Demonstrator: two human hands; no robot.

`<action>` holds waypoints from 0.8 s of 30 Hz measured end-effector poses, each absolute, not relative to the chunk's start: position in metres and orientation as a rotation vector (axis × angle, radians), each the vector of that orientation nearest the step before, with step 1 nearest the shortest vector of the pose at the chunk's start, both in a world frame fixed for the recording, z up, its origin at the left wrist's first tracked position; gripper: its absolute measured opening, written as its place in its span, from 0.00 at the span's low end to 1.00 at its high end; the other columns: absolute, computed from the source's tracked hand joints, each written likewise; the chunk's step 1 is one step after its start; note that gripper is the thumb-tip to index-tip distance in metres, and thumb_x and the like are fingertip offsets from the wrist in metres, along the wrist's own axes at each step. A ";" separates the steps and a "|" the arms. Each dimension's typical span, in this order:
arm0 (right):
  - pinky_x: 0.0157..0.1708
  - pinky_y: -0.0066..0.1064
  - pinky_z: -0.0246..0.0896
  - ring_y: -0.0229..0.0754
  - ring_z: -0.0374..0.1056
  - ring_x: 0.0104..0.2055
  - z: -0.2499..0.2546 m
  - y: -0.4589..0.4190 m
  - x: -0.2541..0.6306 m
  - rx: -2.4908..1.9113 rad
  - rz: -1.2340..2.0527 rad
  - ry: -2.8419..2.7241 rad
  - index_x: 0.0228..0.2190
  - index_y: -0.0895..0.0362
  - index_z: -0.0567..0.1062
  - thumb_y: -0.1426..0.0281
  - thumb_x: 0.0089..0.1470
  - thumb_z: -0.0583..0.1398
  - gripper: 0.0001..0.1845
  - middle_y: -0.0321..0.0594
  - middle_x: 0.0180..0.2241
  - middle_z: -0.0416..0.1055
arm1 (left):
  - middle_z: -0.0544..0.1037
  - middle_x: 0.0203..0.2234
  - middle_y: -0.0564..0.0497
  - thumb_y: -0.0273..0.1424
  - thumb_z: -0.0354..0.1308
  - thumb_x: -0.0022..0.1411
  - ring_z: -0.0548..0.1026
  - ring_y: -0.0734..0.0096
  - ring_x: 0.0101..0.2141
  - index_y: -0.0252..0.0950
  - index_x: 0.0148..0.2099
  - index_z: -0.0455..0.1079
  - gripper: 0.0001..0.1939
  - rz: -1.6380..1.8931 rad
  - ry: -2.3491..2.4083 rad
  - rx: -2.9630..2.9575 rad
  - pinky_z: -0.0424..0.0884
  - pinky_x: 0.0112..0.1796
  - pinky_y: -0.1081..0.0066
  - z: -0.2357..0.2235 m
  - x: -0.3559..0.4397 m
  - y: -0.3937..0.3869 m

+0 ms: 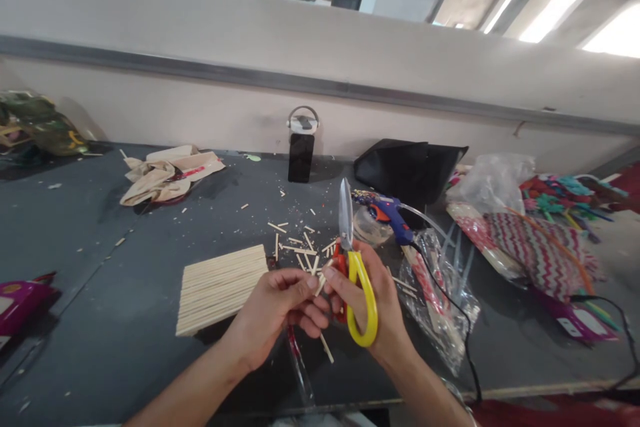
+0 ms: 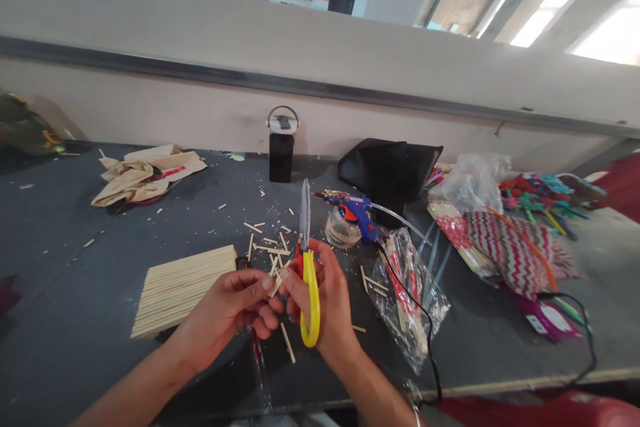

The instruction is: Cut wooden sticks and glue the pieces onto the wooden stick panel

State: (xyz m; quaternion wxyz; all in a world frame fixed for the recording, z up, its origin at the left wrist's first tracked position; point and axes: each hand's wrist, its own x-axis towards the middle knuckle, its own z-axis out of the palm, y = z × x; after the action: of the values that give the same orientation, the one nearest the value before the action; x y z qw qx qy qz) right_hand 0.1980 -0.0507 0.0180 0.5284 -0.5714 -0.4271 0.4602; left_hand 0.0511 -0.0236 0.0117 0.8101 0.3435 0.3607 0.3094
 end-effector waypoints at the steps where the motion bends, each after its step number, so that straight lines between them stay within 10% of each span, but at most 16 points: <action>1: 0.13 0.22 0.59 0.31 0.63 0.15 0.018 -0.051 0.198 -1.357 1.093 -1.017 0.44 0.53 0.64 0.65 0.49 0.65 0.22 0.28 0.23 0.70 | 0.78 0.23 0.47 0.38 0.65 0.54 0.75 0.73 0.21 0.30 0.31 0.73 0.14 0.665 0.779 0.749 0.72 0.22 0.76 0.012 0.051 -0.024; 24: 0.25 0.27 0.60 0.36 0.61 0.26 0.018 -0.091 0.237 -1.344 1.270 -1.470 0.39 0.54 0.66 0.53 0.58 0.55 0.17 0.35 0.29 0.63 | 0.70 0.15 0.57 0.36 0.66 0.52 0.59 0.86 0.09 0.33 0.25 0.69 0.13 0.744 0.879 0.908 0.60 0.11 0.82 0.029 0.022 -0.010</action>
State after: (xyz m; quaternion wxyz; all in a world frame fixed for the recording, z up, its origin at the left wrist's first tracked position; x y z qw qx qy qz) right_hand 0.2370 -0.0908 0.0185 0.3799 -0.5262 -0.5757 0.4974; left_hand 0.0224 -0.0096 0.0295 0.7430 0.4145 0.4011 0.3396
